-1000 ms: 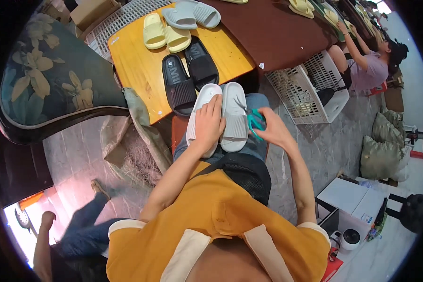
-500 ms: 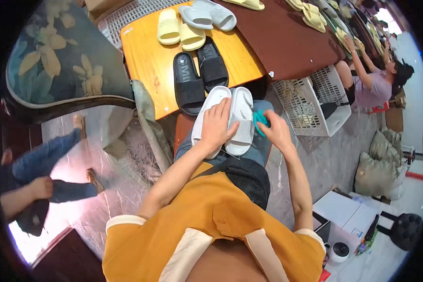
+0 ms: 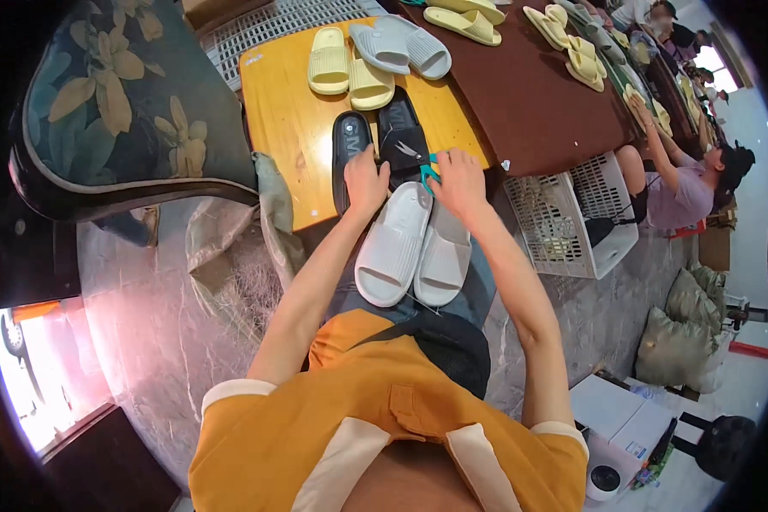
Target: Trim excess foam and inspect pairs of slippers at a factory workstation using scissors.
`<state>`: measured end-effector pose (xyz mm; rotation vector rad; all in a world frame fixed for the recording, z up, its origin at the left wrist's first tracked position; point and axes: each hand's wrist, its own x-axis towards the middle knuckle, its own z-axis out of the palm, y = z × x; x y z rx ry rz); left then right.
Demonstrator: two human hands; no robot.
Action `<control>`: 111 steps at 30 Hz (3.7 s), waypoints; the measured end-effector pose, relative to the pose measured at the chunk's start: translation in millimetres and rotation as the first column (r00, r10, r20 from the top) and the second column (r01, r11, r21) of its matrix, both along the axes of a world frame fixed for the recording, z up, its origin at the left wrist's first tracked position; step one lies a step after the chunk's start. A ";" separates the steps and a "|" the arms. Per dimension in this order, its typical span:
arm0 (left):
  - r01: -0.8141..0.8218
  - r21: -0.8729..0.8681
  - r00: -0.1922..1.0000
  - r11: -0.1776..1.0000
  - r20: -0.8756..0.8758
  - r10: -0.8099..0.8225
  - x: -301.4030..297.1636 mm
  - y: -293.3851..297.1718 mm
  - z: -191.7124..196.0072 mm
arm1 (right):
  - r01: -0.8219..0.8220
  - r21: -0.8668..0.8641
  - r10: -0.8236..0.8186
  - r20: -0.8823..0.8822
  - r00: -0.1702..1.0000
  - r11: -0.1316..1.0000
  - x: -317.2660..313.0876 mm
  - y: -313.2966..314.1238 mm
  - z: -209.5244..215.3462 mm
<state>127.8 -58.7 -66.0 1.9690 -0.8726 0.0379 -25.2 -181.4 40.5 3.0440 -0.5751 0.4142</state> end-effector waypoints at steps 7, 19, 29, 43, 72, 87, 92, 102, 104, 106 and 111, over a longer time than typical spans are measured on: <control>-0.040 0.010 0.995 0.999 -0.086 0.040 -4.2 -23.8 4.5 | -0.046 -0.169 0.040 -0.040 0.998 0.985 9.0 -9.2 -6.1; -0.009 -0.110 0.975 0.994 -0.221 -0.016 4.6 -12.8 7.9 | -0.129 -0.143 0.135 0.028 0.990 0.981 25.3 -15.0 -18.9; 0.015 0.087 1.000 0.996 -0.008 -0.015 115.0 -49.5 10.6 | 0.061 0.415 -0.111 0.098 0.989 0.908 7.5 -25.6 -22.4; 0.216 0.272 0.975 0.938 -0.101 -0.196 241.8 -104.8 52.1 | 0.081 0.636 -0.219 0.141 0.966 0.767 -19.8 6.2 -29.7; 0.092 -0.139 0.960 0.986 -0.249 -0.124 -21.9 122.0 72.0 | -0.163 0.103 0.156 0.072 0.985 0.981 -19.5 67.1 14.3; -0.062 -0.208 0.939 0.976 -0.343 -0.013 -16.8 132.4 45.1 | -0.161 0.243 0.121 0.172 0.978 0.956 -11.0 67.8 2.3; -0.237 -0.162 0.877 0.958 -0.460 0.139 -56.7 140.6 -6.5 | 0.098 0.545 -0.252 0.216 0.943 0.833 -44.0 12.9 -23.1; -0.348 -0.102 0.617 0.932 -0.773 0.146 -64.3 169.5 4.6 | 0.452 0.488 -0.462 -0.109 0.880 0.747 -29.8 -95.4 -102.2; -0.231 -0.022 0.517 0.973 -0.849 0.104 -77.8 173.0 21.3 | 0.374 0.526 -0.425 -0.026 0.905 0.764 -9.9 -96.6 -112.4; -0.087 -0.024 0.603 0.996 -0.797 0.034 -90.8 179.0 15.5 | 0.244 0.679 -0.351 0.022 0.936 0.693 0.9 -94.8 -113.9; 0.115 -0.016 0.811 0.993 -0.576 -0.103 -97.2 173.4 9.3 | 0.091 0.554 -0.240 0.203 0.949 0.827 -13.9 -83.6 -109.1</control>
